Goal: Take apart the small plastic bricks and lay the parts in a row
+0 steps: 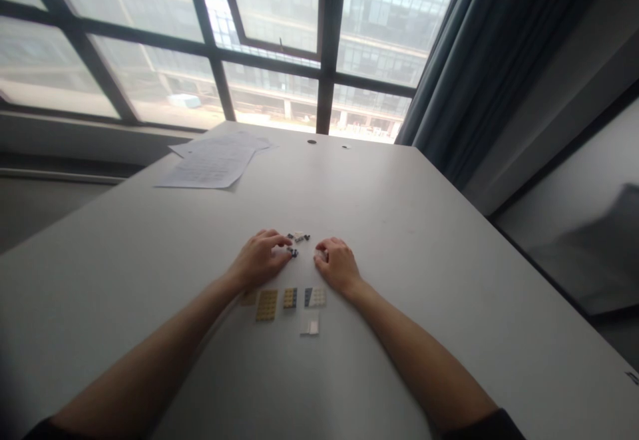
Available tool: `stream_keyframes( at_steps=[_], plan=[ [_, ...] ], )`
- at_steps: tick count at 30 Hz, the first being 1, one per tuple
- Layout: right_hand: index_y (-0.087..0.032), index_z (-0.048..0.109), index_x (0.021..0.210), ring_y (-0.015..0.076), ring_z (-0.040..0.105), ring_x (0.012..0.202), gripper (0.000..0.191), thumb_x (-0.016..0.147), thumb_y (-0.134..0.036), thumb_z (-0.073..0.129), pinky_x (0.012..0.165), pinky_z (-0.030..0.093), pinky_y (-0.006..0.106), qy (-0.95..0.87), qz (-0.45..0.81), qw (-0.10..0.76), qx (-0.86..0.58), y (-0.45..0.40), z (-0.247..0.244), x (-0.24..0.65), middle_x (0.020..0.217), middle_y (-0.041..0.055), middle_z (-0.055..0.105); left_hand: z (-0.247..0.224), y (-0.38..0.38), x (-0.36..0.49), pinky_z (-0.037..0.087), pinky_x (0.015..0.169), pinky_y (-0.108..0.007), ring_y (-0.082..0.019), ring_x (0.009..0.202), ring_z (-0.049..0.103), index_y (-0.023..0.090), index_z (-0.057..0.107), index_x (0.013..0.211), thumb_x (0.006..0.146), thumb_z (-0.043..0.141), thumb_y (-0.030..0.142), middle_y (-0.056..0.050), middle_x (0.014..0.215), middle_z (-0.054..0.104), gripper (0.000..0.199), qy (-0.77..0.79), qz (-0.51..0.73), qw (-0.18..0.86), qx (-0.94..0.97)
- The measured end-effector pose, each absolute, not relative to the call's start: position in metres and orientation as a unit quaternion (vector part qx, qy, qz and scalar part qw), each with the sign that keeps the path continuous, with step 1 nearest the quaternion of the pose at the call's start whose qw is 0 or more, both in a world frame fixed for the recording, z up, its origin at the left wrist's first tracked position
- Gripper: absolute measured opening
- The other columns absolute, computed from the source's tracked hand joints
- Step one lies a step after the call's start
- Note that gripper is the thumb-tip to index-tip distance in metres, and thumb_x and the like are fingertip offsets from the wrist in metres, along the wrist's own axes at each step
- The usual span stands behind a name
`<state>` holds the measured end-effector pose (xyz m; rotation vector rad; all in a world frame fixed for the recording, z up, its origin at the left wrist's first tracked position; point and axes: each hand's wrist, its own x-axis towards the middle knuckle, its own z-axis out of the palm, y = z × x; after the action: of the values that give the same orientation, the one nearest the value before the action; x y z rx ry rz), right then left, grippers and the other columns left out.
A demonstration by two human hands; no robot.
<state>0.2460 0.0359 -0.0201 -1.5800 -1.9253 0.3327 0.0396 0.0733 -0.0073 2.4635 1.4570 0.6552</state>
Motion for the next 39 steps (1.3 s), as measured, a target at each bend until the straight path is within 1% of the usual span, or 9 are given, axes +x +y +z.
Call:
stream_keyframes(
  at_steps=[4, 7, 13, 24, 28, 31, 33, 36, 39],
  plan=[
    [-0.018, 0.064, 0.089, 0.0128, 0.055, 0.064, 0.015, 0.076, -0.016, 0.057, 0.068, 0.043, 0.025, -0.712, 0.167, 0.344, -0.589, 0.032, -0.023, 0.253, 0.074, 0.0006, 0.064, -0.007, 0.09, 0.043, 0.042, 0.092, -0.036, -0.023, 0.101, 0.054, 0.022, 0.067, 0.107, 0.083, 0.053, 0.032, -0.006, 0.104, 0.065, 0.03, 0.526, 0.228, 0.088, 0.815],
    [-0.018, 0.063, 0.089, 0.0123, 0.054, 0.063, 0.017, 0.075, -0.014, 0.055, 0.066, 0.043, 0.024, -0.71, 0.173, 0.365, -0.578, 0.03, -0.025, 0.254, 0.075, 0.0006, 0.065, -0.006, 0.099, 0.054, 0.039, 0.094, -0.041, -0.027, 0.108, 0.05, 0.024, 0.067, 0.111, 0.083, 0.051, 0.028, -0.007, 0.113, 0.063, 0.032, 0.535, 0.217, 0.074, 0.813],
    [-0.018, 0.064, 0.089, 0.0119, 0.054, 0.062, 0.019, 0.073, -0.014, 0.055, 0.063, 0.044, 0.024, -0.698, 0.179, 0.393, -0.571, 0.029, -0.026, 0.254, 0.077, 0.0013, 0.065, -0.004, 0.107, 0.07, 0.039, 0.09, -0.044, -0.03, 0.105, 0.051, 0.024, 0.074, 0.089, 0.083, 0.051, 0.031, -0.008, 0.106, 0.066, 0.024, 0.544, 0.188, 0.076, 0.814],
    [-0.017, 0.064, 0.089, 0.0121, 0.053, 0.062, 0.019, 0.072, -0.017, 0.056, 0.062, 0.043, 0.024, -0.682, 0.191, 0.417, -0.569, 0.031, -0.028, 0.256, 0.076, 0.0014, 0.065, -0.002, 0.103, 0.064, 0.041, 0.086, -0.039, -0.026, 0.094, 0.057, 0.02, 0.069, 0.083, 0.08, 0.055, 0.025, -0.007, 0.09, 0.069, 0.015, 0.537, 0.228, 0.109, 0.805],
    [-0.018, 0.064, 0.089, 0.0121, 0.052, 0.061, 0.019, 0.072, -0.021, 0.058, 0.062, 0.043, 0.025, -0.654, 0.22, 0.445, -0.57, 0.034, -0.028, 0.259, 0.075, 0.0006, 0.064, 0.012, 0.09, 0.065, 0.041, 0.089, -0.034, -0.021, 0.094, 0.058, 0.019, 0.068, 0.092, 0.086, 0.049, 0.026, -0.006, 0.096, 0.069, 0.021, 0.491, 0.266, 0.128, 0.819],
    [-0.017, 0.064, 0.09, 0.0122, 0.051, 0.061, 0.02, 0.072, -0.025, 0.06, 0.061, 0.043, 0.025, -0.621, 0.251, 0.478, -0.568, 0.037, -0.029, 0.266, 0.074, 0.0, 0.062, 0.02, 0.073, 0.071, 0.045, 0.079, -0.024, -0.014, 0.081, 0.062, 0.022, 0.07, 0.089, 0.084, 0.053, 0.023, -0.001, 0.092, 0.07, 0.018, 0.41, 0.234, 0.182, 0.863],
    [-0.016, 0.064, 0.09, 0.012, 0.05, 0.061, 0.021, 0.071, -0.025, 0.06, 0.061, 0.043, 0.025, -0.613, 0.259, 0.484, -0.568, 0.035, -0.029, 0.271, 0.074, -0.0001, 0.061, 0.022, 0.064, 0.077, 0.044, 0.075, -0.02, -0.011, 0.076, 0.063, 0.024, 0.072, 0.084, 0.08, 0.055, 0.016, 0.001, 0.087, 0.07, 0.019, 0.357, 0.192, 0.217, 0.888],
    [-0.016, 0.064, 0.09, 0.0116, 0.05, 0.061, 0.021, 0.072, -0.025, 0.06, 0.06, 0.043, 0.024, -0.625, 0.254, 0.468, -0.571, 0.025, -0.027, 0.278, 0.074, -0.0001, 0.06, 0.019, 0.056, 0.087, 0.045, 0.075, -0.022, -0.013, 0.075, 0.063, 0.023, 0.073, 0.088, 0.075, 0.055, 0.009, 0.0, 0.082, 0.071, 0.026, 0.34, 0.153, 0.234, 0.898],
    [-0.017, 0.064, 0.091, 0.0114, 0.05, 0.06, 0.02, 0.073, -0.023, 0.058, 0.058, 0.043, 0.024, -0.639, 0.25, 0.447, -0.574, 0.012, -0.023, 0.284, 0.072, 0.0, 0.061, 0.015, 0.057, 0.096, 0.045, 0.068, -0.025, -0.016, 0.07, 0.063, 0.021, 0.072, 0.092, 0.069, 0.058, 0.01, -0.001, 0.075, 0.071, 0.028, 0.359, 0.137, 0.233, 0.893]
  ],
)
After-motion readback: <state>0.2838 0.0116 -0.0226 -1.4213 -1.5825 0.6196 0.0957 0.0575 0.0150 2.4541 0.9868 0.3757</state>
